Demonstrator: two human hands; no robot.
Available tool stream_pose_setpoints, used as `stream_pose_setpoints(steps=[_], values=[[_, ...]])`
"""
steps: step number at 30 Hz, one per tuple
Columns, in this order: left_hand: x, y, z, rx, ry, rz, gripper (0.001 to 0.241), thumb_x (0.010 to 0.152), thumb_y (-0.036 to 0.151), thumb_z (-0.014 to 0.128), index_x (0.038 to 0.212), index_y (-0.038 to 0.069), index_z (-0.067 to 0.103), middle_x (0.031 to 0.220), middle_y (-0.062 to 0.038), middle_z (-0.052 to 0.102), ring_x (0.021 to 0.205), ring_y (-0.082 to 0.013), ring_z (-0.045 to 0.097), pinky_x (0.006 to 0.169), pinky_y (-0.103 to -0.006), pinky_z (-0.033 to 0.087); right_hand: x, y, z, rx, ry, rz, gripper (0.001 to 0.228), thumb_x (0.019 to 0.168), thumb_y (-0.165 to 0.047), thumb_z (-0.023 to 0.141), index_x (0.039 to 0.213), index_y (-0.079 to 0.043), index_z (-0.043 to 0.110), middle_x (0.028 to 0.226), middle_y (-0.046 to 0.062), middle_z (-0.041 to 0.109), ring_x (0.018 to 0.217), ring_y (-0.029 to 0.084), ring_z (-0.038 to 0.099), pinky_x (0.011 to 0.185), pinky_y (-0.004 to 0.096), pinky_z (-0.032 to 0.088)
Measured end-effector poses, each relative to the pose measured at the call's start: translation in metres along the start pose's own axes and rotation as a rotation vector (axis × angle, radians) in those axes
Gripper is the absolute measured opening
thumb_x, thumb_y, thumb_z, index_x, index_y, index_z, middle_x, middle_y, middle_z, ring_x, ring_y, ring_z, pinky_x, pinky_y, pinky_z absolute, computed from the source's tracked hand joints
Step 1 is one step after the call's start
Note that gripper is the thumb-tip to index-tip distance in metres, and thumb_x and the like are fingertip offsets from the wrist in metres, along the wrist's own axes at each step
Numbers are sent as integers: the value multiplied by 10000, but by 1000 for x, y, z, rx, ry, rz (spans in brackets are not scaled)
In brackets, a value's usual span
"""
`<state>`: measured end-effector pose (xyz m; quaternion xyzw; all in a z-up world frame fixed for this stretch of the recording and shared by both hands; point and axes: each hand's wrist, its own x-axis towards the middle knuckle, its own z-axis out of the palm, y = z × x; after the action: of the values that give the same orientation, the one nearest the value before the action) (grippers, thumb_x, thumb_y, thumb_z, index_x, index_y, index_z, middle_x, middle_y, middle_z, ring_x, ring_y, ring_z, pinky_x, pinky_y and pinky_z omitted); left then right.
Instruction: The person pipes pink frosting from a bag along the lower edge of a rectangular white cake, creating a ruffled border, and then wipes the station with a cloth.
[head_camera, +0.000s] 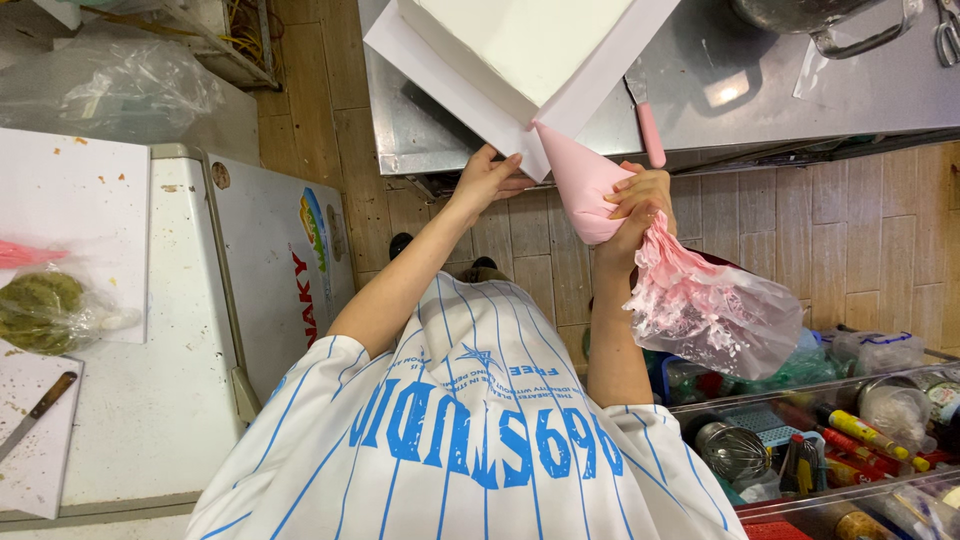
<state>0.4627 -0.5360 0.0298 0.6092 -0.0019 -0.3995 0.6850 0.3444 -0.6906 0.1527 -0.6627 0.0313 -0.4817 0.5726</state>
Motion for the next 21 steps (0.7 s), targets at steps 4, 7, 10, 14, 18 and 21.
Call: stream_pose_setpoints(steps=[4, 7, 10, 14, 18, 21], values=[[-1, 2, 0, 25, 13, 1, 447, 1034, 312, 551, 1347, 6, 467, 1178, -215, 733, 1030, -291, 775, 904, -444, 645, 1, -3, 0, 7, 3, -6, 605, 1122, -451, 477, 731, 11, 492, 815, 143, 514, 846, 261, 545, 993, 516, 534], [-2, 3, 0, 19, 13, 3, 452, 1025, 311, 549, 1347, 6, 462, 1175, -219, 733, 1025, -292, 774, 900, -445, 647, 2, -7, 0, -2, 0, -6, 606, 1122, -452, 474, 738, 17, 498, 824, 146, 513, 847, 262, 543, 989, 513, 533], [-3, 3, 0, 18, 14, -1, 449, 1024, 310, 548, 1346, 9, 464, 1175, -219, 735, 1028, -292, 774, 902, -444, 646, 3, -12, 0, -13, -8, -6, 607, 1124, -454, 466, 744, 19, 501, 830, 148, 518, 853, 265, 545, 986, 509, 532], [-2, 3, 0, 14, 14, -4, 440, 1027, 311, 552, 1337, 8, 475, 1174, -213, 736, 1032, -292, 775, 913, -450, 640, 6, -17, 1, -20, -9, -24, 598, 1122, -441, 475, 725, 6, 483, 795, 144, 513, 839, 266, 540, 975, 515, 532], [0, 0, -1, 13, 11, -9, 428, 1029, 313, 554, 1328, 17, 479, 1163, -204, 738, 1033, -288, 774, 920, -450, 637, 8, -19, 2, 3, 5, -39, 598, 1114, -440, 487, 697, -12, 470, 752, 132, 499, 813, 255, 535, 971, 519, 533], [0, -1, -2, 20, 8, -2, 414, 1030, 311, 551, 1316, 18, 492, 1165, -188, 740, 1031, -282, 774, 914, -442, 631, 8, -19, 2, 25, 16, -45, 597, 1115, -433, 494, 685, -20, 457, 743, 126, 491, 815, 254, 522, 978, 524, 523]])
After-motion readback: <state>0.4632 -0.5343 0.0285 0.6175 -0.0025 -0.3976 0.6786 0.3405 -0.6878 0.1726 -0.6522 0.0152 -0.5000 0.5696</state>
